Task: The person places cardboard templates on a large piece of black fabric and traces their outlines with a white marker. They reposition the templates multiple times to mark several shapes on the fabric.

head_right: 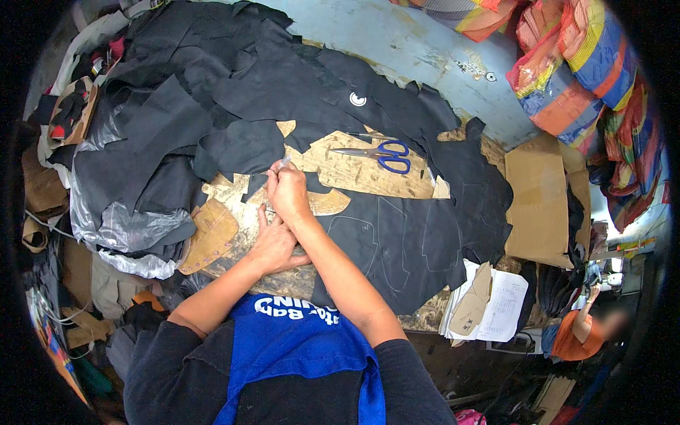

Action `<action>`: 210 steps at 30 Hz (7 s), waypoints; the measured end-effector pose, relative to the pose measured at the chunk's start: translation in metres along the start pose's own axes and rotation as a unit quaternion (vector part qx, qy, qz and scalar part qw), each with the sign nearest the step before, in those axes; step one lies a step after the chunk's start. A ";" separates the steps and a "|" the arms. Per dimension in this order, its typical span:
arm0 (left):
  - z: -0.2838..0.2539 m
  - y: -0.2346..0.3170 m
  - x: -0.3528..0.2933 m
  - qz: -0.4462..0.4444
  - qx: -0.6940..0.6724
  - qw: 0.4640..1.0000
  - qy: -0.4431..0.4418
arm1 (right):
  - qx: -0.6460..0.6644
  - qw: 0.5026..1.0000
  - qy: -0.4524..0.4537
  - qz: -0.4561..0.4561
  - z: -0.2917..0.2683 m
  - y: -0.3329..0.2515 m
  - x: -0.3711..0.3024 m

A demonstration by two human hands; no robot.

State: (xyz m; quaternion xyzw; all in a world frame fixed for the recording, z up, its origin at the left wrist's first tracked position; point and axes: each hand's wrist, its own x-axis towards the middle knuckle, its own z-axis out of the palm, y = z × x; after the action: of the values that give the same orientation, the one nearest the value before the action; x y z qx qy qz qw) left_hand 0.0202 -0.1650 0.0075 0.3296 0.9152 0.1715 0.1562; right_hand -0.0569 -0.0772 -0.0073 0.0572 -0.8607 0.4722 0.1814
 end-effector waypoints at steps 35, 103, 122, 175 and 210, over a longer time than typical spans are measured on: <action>0.004 0.006 0.002 0.007 0.057 0.995 0.083 | -0.074 0.981 0.111 0.137 -0.122 0.049 -0.047; -0.033 -0.091 0.055 -0.117 -0.083 0.917 0.372 | 0.083 0.988 0.085 0.099 -0.073 0.032 -0.087; -0.075 -0.099 0.054 -0.067 -0.449 0.853 0.257 | 0.323 0.887 0.246 0.222 -0.137 0.052 -0.106; -0.006 0.015 0.046 0.207 -0.157 0.961 0.097 | -0.485 0.772 0.324 0.254 -0.338 0.149 -0.082; -0.103 0.037 -0.014 0.169 -0.656 0.711 0.189 | 0.420 0.899 -0.048 0.112 -0.168 -0.081 -0.055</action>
State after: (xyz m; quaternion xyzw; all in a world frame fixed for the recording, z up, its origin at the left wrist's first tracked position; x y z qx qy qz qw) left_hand 0.0097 -0.1698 0.1172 0.2534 0.5117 0.8113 0.1251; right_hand 0.0595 0.0149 0.1185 0.0537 -0.5912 0.8035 0.0447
